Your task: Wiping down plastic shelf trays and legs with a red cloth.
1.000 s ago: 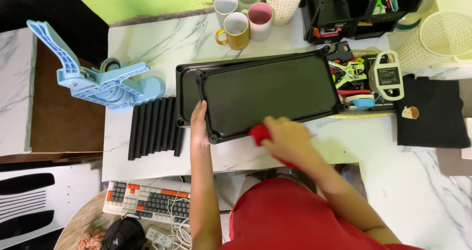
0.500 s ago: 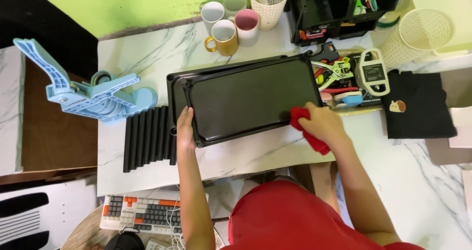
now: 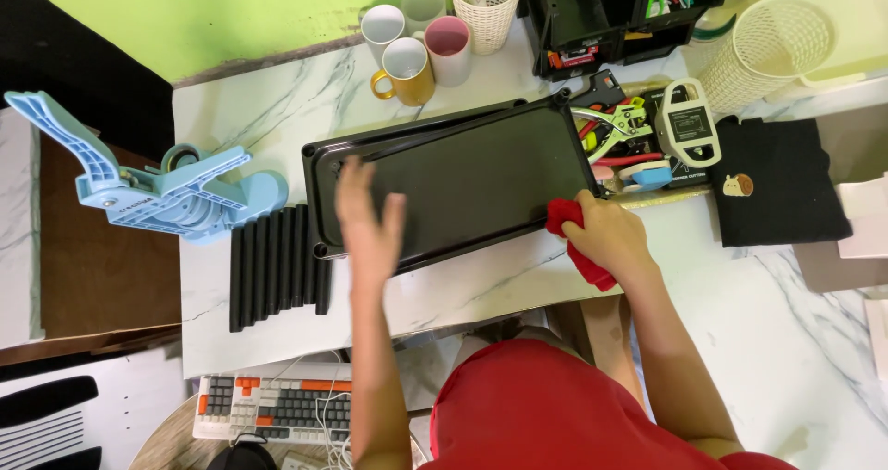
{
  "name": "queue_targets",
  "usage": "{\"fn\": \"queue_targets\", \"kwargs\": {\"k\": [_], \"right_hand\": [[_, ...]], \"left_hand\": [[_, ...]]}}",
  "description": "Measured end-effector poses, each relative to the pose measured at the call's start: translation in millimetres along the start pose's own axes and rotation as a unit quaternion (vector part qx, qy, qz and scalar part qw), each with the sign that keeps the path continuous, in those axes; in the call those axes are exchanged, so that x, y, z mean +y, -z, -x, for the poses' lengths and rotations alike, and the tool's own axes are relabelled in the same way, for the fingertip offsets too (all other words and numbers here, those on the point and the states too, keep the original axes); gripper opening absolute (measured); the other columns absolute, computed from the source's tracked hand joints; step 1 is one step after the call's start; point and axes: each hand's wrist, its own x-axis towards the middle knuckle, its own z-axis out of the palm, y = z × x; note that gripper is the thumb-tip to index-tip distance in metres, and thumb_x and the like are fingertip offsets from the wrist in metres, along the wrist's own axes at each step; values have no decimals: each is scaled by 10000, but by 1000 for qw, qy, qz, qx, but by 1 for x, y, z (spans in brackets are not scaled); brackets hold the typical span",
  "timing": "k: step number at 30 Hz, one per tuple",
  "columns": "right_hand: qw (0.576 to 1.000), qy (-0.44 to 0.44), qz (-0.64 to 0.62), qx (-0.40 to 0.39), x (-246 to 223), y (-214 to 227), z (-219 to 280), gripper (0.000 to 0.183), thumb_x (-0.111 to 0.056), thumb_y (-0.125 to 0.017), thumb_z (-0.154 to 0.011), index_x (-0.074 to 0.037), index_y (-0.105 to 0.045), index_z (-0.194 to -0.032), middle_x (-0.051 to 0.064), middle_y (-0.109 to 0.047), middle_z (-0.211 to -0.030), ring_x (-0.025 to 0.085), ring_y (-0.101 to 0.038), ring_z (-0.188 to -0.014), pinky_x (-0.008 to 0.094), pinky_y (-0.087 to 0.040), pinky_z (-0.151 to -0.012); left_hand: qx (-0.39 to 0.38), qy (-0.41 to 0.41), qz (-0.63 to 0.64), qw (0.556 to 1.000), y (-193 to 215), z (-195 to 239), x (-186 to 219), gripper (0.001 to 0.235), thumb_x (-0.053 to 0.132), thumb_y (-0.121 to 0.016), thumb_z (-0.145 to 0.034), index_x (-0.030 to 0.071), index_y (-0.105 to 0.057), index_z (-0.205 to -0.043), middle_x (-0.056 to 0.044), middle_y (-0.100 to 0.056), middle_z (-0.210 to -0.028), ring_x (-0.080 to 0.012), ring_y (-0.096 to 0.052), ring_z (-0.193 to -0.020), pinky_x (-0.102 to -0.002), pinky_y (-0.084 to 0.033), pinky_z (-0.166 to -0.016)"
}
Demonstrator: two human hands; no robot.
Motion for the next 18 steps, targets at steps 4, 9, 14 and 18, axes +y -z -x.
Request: {"fn": "queue_targets", "kwargs": {"k": [4,9,14,18], "right_hand": [[1000,-7,-18,-9,11,7,-7,354,-343,-634,-868,-63,-612,-1084,229,-732,-882,431,-706,-843,531,-548,-769],[950,51,-303,58,45,16,-39,458,-275,-624,-829,-55,-644,-1231,233,-738,-1013,376,-709,-932,433,-548,-833],[908,-8,-409,89,56,9,-91,469,-290,-617,-839,-40,-636,-1237,251,-732,-1093,396,-696,-1015,407,-534,-885],[982,-4,-182,52,80,-20,-122,521,-380,-578,-944,40,-629,-1247,362,-677,-1153,510,-630,-1105,490,-489,-990]], "left_hand": [[-166,-83,-25,982,-58,14,47,924,404,-854,-810,6,-409,-1514,-235,-243,-1653,-473,-178,-1538,-687,-115,-1203],[-267,-133,-125,946,-109,28,45,1129,487,-915,-634,86,-378,-1543,-246,-171,-1656,-485,-109,-1536,-792,-91,-1144],[-240,-133,-146,950,-124,37,35,1152,482,-927,-610,122,-378,-1558,-258,-128,-1665,-503,-77,-1537,-822,-90,-1114],[-216,-121,-177,953,-128,28,35,1206,496,-940,-595,107,-348,-1571,-282,-115,-1655,-511,-72,-1529,-850,-92,-1067]]}}
